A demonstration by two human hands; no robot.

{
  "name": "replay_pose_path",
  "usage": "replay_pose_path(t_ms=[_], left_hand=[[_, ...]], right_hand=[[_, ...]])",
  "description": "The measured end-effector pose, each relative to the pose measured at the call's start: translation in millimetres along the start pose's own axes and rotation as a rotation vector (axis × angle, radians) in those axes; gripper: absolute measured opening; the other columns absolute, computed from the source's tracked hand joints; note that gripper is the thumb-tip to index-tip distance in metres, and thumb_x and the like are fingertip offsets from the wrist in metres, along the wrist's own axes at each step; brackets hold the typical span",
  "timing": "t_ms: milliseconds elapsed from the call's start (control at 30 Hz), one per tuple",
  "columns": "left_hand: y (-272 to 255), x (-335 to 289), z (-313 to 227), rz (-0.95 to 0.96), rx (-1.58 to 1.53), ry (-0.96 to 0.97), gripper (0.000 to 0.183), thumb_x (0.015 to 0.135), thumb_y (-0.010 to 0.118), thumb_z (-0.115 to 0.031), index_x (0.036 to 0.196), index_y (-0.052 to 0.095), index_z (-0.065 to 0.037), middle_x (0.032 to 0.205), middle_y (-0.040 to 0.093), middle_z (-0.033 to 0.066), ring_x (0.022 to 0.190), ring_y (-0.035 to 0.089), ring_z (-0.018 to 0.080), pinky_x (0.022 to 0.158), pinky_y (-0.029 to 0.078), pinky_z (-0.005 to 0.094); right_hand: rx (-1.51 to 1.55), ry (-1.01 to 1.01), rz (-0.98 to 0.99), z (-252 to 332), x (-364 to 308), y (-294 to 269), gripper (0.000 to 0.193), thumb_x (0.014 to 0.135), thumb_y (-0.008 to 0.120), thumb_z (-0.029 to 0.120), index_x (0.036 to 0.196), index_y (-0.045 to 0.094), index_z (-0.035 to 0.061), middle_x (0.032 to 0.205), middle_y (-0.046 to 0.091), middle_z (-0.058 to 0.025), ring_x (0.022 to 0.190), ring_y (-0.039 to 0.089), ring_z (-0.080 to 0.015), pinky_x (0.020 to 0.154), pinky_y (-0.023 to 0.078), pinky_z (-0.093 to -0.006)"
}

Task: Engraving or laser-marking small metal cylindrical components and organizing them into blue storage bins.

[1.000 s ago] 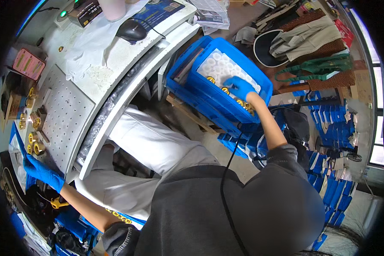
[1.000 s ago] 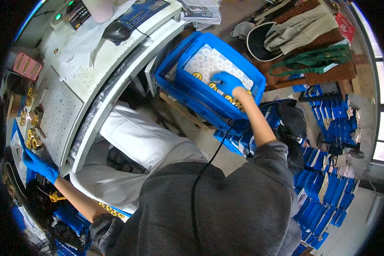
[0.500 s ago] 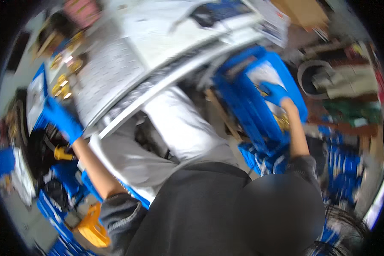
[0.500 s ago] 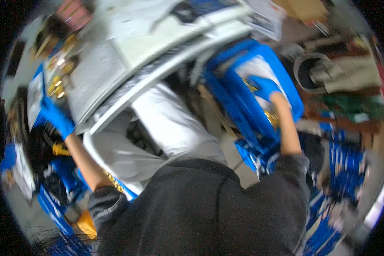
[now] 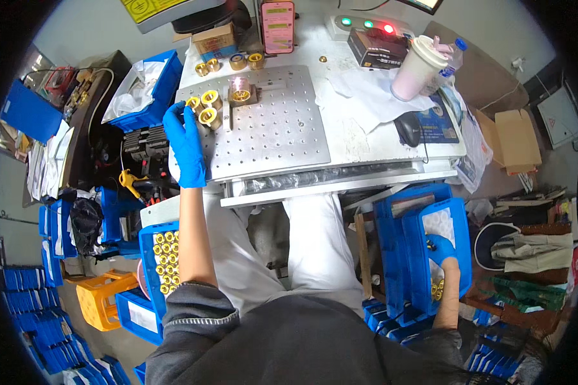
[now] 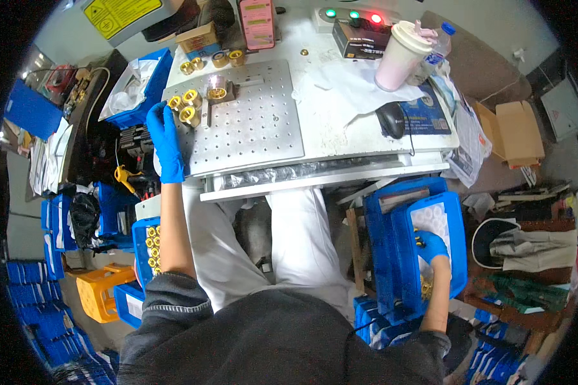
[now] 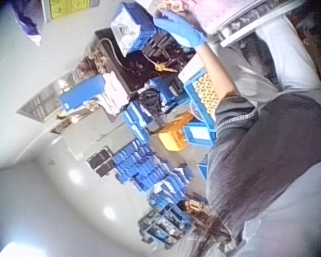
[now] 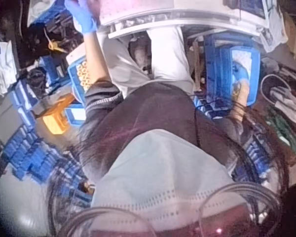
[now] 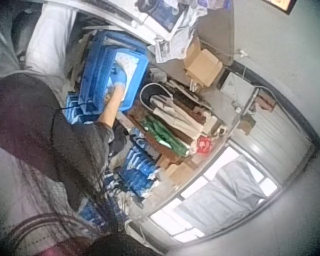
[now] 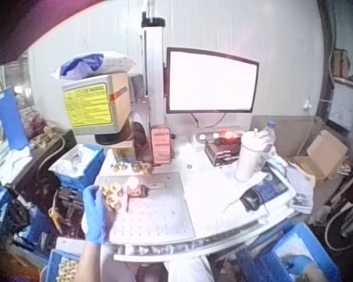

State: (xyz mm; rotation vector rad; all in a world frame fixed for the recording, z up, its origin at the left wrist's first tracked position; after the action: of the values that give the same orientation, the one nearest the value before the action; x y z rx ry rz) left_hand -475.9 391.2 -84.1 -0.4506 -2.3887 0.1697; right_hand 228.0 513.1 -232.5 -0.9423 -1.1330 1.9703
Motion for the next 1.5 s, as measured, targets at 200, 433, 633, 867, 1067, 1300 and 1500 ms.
replay_pose_path(t_ms=[200, 433, 633, 867, 1067, 1300, 1500], left_hand=[[6, 4, -2, -0.018, -0.043, -0.003, 0.023, 0.093, 0.054, -0.018, 0.108, 0.053, -0.001, 0.103, 0.055, 0.0135, 0.094, 0.053, 0.0225, 0.083, 0.043, 0.0329], [-15, 13, -8, -0.058, 0.011, 0.063, 0.022, 0.091, 0.057, -0.017, 0.105, 0.054, -0.001, 0.1, 0.055, 0.0137, 0.089, 0.054, 0.0242, 0.077, 0.044, 0.0333], [-1, 0, 26, -0.084, 0.006, 0.047, 0.026, 0.086, 0.054, -0.017, 0.104, 0.056, 0.001, 0.095, 0.057, 0.0211, 0.09, 0.056, 0.0353, 0.081, 0.045, 0.0426], [-8, -3, -19, -0.061, -0.003, 0.008, 0.024, 0.087, 0.054, -0.021, 0.1, 0.052, -0.001, 0.092, 0.053, 0.02, 0.087, 0.053, 0.0368, 0.075, 0.043, 0.0438], [5, -1, -8, -0.087, 0.047, 0.074, 0.026, 0.086, 0.057, -0.018, 0.103, 0.053, 0.0, 0.093, 0.054, 0.0201, 0.087, 0.055, 0.0358, 0.076, 0.044, 0.0419], [-4, 10, -11, -0.046, -0.006, 0.021, 0.023, 0.09, 0.055, -0.018, 0.103, 0.054, 0.0, 0.097, 0.056, 0.0184, 0.09, 0.056, 0.0317, 0.078, 0.045, 0.039], [5, 6, -17, -0.026, 0.057, 0.093, 0.019, 0.088, 0.059, -0.016, 0.099, 0.056, -0.001, 0.094, 0.058, 0.0158, 0.086, 0.058, 0.0283, 0.074, 0.046, 0.036]], right_hand=[[0.208, 0.204, -0.219, 9, 6, -92, 0.043, 0.068, 0.071, 0.003, 0.11, 0.062, 0.0024, 0.085, 0.065, -0.0064, 0.073, 0.058, -0.0103, 0.065, 0.049, -0.0268], [0.416, -0.361, -0.294, 276, 157, -141, 0.04, 0.071, 0.068, 0.005, 0.11, 0.061, 0.0009, 0.083, 0.061, -0.0055, 0.072, 0.053, -0.0092, 0.067, 0.046, -0.0245], [0.03, -0.653, -0.053, 454, 248, -89, 0.032, 0.068, 0.067, 0.013, 0.097, 0.062, 0.001, 0.071, 0.053, -0.0063, 0.067, 0.051, -0.009, 0.062, 0.048, -0.0313], [0.06, -0.471, 0.123, 467, 297, -58, 0.034, 0.062, 0.076, 0.006, 0.094, 0.065, -0.0006, 0.074, 0.063, -0.0091, 0.064, 0.061, -0.0131, 0.055, 0.051, -0.0305], [0.0, -0.608, -0.034, 456, 303, -57, 0.051, 0.063, 0.076, 0.017, 0.111, 0.06, 0.0106, 0.089, 0.065, -0.0138, 0.076, 0.064, -0.0253, 0.069, 0.052, -0.0369], [-0.068, -0.603, -0.299, 471, 235, -66, 0.036, 0.075, 0.07, 0.042, 0.097, 0.062, 0.0147, 0.103, 0.058, -0.0106, 0.088, 0.06, -0.0306, 0.076, 0.049, -0.0386], [0.026, -0.559, -0.395, 464, 227, -78, 0.028, 0.073, 0.072, 0.036, 0.081, 0.065, 0.0091, 0.097, 0.057, -0.0088, 0.082, 0.06, -0.0274, 0.073, 0.049, -0.0373]])
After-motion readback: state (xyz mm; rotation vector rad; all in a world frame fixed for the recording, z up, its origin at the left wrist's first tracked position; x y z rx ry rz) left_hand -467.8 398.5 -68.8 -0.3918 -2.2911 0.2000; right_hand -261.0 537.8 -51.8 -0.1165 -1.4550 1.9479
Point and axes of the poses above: each hand's wrist, its own x-axis towards the middle knuckle, its own y-axis out of the palm, z = x × y, the point moved 8 cm from there along x, towards the middle knuckle
